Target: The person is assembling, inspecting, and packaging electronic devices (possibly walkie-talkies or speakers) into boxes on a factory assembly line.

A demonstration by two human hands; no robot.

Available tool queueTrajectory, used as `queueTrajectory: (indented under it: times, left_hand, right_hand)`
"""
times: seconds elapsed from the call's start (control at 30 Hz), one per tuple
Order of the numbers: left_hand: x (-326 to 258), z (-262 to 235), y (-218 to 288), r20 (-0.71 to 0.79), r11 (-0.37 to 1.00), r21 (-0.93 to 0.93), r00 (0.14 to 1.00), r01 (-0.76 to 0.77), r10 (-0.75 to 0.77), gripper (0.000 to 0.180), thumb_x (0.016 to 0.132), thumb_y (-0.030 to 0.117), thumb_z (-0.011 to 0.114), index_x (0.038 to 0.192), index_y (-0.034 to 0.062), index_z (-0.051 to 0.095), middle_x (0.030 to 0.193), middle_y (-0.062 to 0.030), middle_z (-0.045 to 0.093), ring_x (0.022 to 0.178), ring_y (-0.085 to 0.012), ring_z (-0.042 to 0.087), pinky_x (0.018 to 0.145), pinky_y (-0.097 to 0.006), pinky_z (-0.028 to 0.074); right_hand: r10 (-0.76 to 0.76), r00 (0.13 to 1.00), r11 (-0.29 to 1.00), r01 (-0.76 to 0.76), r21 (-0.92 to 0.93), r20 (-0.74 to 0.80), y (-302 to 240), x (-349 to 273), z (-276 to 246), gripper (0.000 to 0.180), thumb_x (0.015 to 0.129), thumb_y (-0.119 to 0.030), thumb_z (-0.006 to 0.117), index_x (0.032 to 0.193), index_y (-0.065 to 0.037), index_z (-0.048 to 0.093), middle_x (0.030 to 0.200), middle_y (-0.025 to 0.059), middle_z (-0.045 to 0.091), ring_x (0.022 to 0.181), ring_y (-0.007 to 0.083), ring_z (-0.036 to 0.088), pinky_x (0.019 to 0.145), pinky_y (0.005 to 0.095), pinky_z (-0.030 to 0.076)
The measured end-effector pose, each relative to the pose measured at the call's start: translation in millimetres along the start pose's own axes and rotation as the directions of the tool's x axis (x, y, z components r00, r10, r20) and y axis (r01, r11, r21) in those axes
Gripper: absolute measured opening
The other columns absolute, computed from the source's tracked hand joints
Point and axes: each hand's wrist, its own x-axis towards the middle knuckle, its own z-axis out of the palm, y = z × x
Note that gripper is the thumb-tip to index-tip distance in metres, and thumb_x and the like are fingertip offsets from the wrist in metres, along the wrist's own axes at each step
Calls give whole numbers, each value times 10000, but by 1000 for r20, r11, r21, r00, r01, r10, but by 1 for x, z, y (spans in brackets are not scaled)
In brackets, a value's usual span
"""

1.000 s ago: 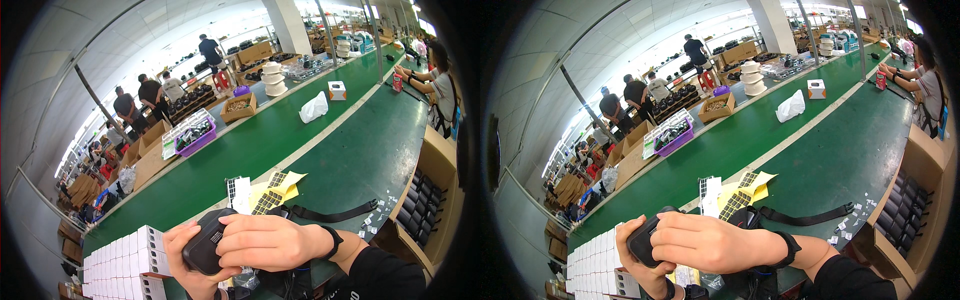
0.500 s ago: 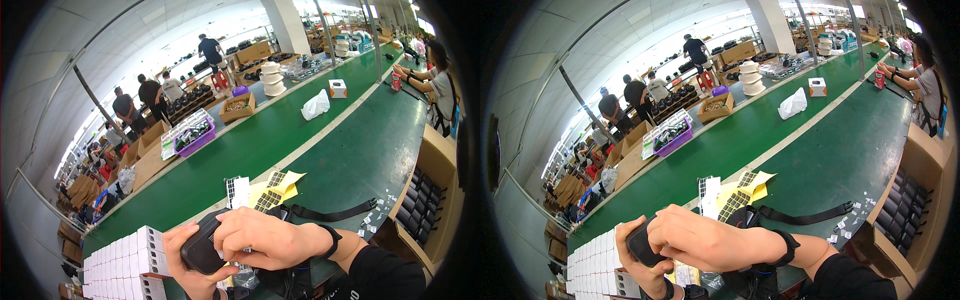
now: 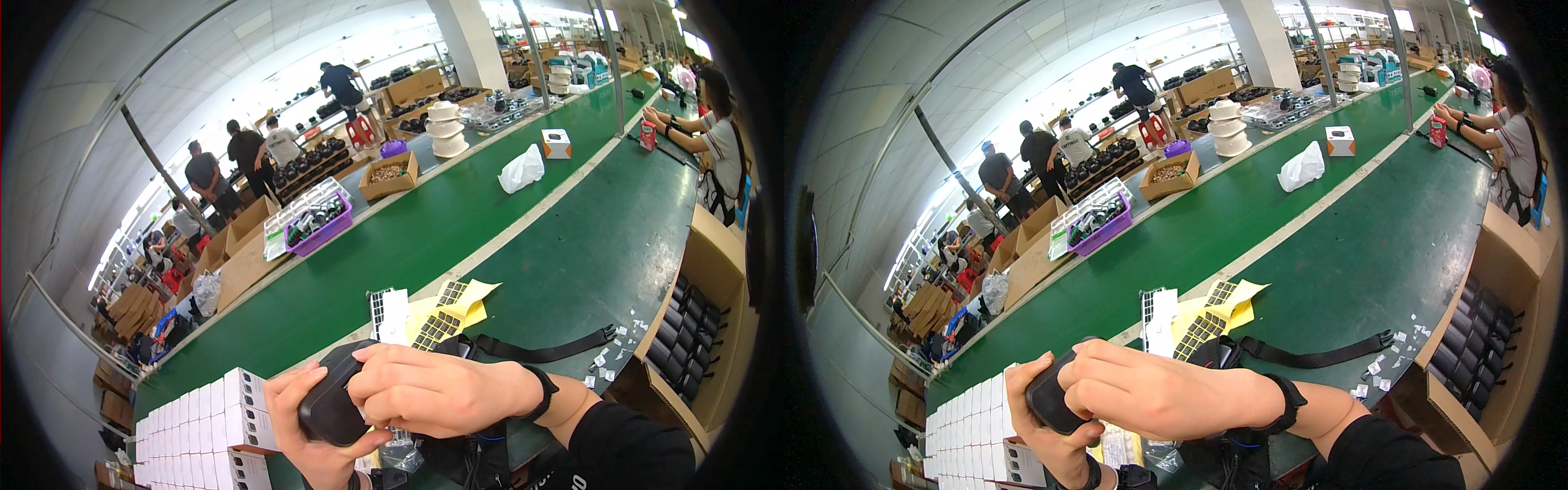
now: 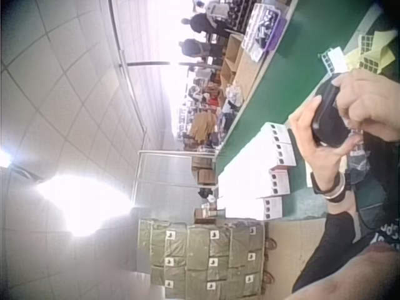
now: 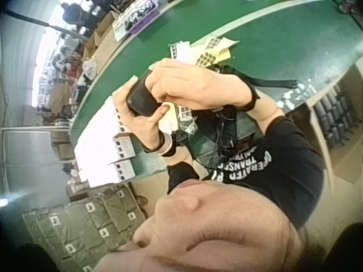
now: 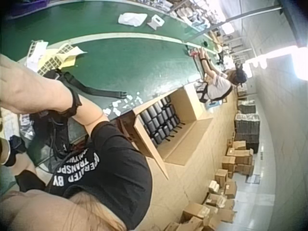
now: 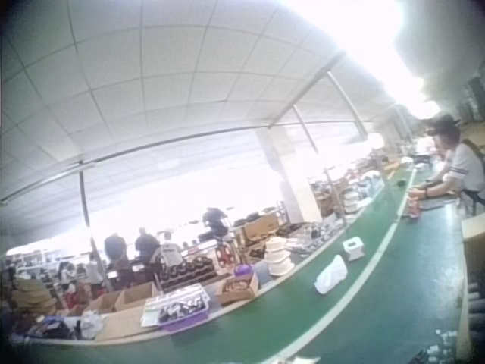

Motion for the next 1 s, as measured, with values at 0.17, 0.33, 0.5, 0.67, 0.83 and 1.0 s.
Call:
queueTrajectory:
  times: [0.17, 0.33, 0.5, 0.67, 0.83, 1.0]
  left_hand:
    - [0, 1, -2, -26, 1000, 8, 1000, -14, 15, 876, 460, 584, 819, 1059, 9, 541, 921, -46, 473, 848, -164, 497, 758, -285, 410]
    - [1, 0, -2, -39, 999, 13, 999, -29, 29, 877, 464, 590, 815, 1058, 7, 539, 935, -53, 477, 857, -166, 501, 766, -290, 413]
    - [0, 0, -3, -49, 999, 9, 998, -38, 38, 876, 456, 590, 817, 1054, 14, 538, 947, -68, 485, 859, -181, 505, 787, -315, 417]
    - [0, -1, -6, -57, 981, 122, 985, -152, 160, 863, 456, 578, 822, 1056, 29, 533, 959, -98, 499, 886, -211, 502, 810, -354, 419]
    - [-1, 2, -10, -32, 985, 91, 988, -149, 153, 864, 461, 577, 820, 1058, 24, 530, 962, -97, 502, 897, -209, 495, 808, -345, 416]
    - [1, 9, -9, 5, 983, 24, 983, -182, 182, 866, 470, 578, 816, 1063, 15, 531, 963, -102, 502, 889, -207, 494, 791, -336, 412]
  right_hand:
    - [-8, 999, 999, 6, 34, 51, 2, -1, 0, 281, 741, 58, 624, 979, -4, 488, 969, 121, 530, 881, 296, 536, 968, 488, 385]
    - [-14, 998, 994, 21, 107, -67, 6, -1, 6, 345, 711, 86, 640, 1003, -13, 486, 990, 128, 537, 889, 307, 535, 956, 482, 402]
    - [-37, 998, 997, 41, 67, -46, 5, -1, 4, 338, 718, 78, 639, 1010, -6, 489, 1001, 135, 541, 904, 304, 539, 952, 481, 413]
    - [-61, 998, 998, 61, -16, -27, 0, 0, 1, 260, 750, 61, 618, 979, 15, 505, 970, 129, 544, 898, 279, 546, 963, 487, 401]
    - [-7, 998, 994, 14, 104, -68, 5, 0, 5, 231, 737, 63, 604, 929, -5, 494, 935, 107, 513, 867, 274, 519, 959, 452, 401]
    - [36, 988, 993, -18, 119, -148, 3, -1, 0, 232, 721, 74, 593, 892, -26, 471, 913, 98, 479, 837, 282, 478, 935, 403, 400]
